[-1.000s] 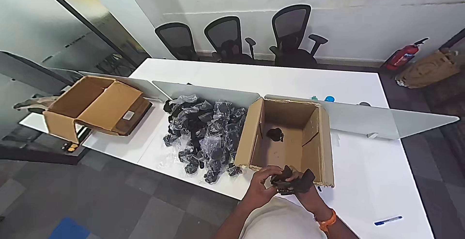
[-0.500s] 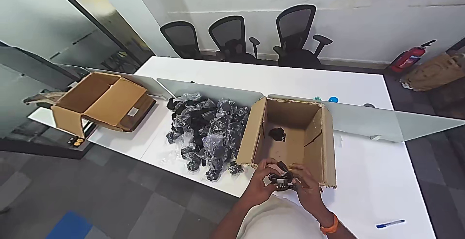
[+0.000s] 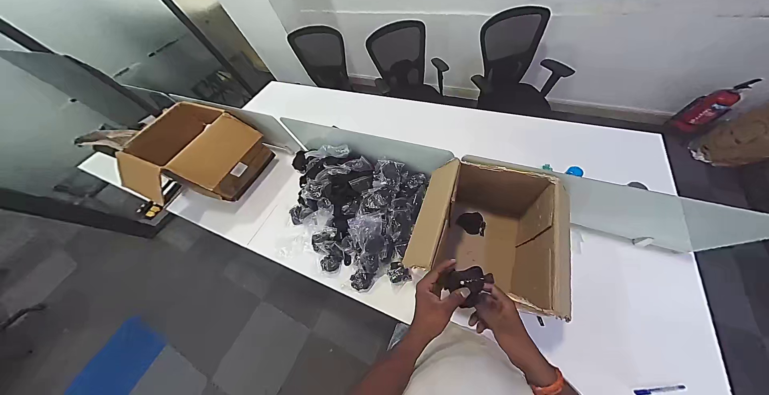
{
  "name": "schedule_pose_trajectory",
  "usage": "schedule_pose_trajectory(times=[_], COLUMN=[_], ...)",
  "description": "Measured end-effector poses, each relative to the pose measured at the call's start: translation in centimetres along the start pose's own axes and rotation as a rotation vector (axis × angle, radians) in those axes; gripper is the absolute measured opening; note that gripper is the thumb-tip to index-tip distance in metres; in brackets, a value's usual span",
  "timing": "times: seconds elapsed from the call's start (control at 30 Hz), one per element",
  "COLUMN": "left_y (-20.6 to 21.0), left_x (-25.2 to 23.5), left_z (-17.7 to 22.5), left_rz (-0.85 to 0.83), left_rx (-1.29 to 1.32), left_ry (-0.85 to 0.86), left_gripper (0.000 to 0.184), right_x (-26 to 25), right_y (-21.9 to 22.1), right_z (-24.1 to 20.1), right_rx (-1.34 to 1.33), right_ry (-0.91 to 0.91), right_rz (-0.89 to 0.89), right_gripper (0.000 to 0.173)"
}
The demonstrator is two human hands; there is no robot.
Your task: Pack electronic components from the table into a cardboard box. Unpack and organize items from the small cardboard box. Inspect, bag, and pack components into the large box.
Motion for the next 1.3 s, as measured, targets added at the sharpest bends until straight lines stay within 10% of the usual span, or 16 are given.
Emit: schedule_pose_trajectory(times=[0.13,0.3,0.57,0.77,1.0,1.3], left_y=[-0.3,-2.6,-7.0,-14.3,-27.8,-31.7], left_x=[0.3,-0.6,-3.0,-7.9,-13.9,-17.7], left_z=[-1.1,-1.4,-2.5,-5.5,-13.8,-15.6], left_rz=[-0.061,-0.125,-0.248,-0.266,0.132,-0.12], left_rx=[-0.133,-0.244,0.061,-0.44,-1.155,-1.295], left_ry=[0.08,0.099,-0.165,-0.236,-0.324,-0.698], left_gripper=[0.036,0.022,0.04,0.037,0.051,0.05], right_x=[0.4,-1.6,-5.0,-8.8,-17.1,-21.2], right_y=[1.3,2.8,6.3,6.6,-0.4,-0.9], right_z=[-0.5,0.6,0.6,0.1,1.0,-1.0], right_rx=[-0.563,-0.36,-0.012,0.171,0.42,0.233], right_ry=[0.044,-0.055,-0.199,-0.278,0.169,0.035], right_rz=[-0.147,-0.152,-0.129,0.345,0.535,0.637], right_gripper=[0.047,0.092,0.043,0.026,0.033,0.08])
Point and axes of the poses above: each hand's wrist, its own x-axis away from the middle knuckle, its own y-axis out of the palm, z = x × y, the point moved 2 cm from there along -x, towards the middle knuckle, and after that the axes turned 12 degrees about -x, right-handed, at the moved point
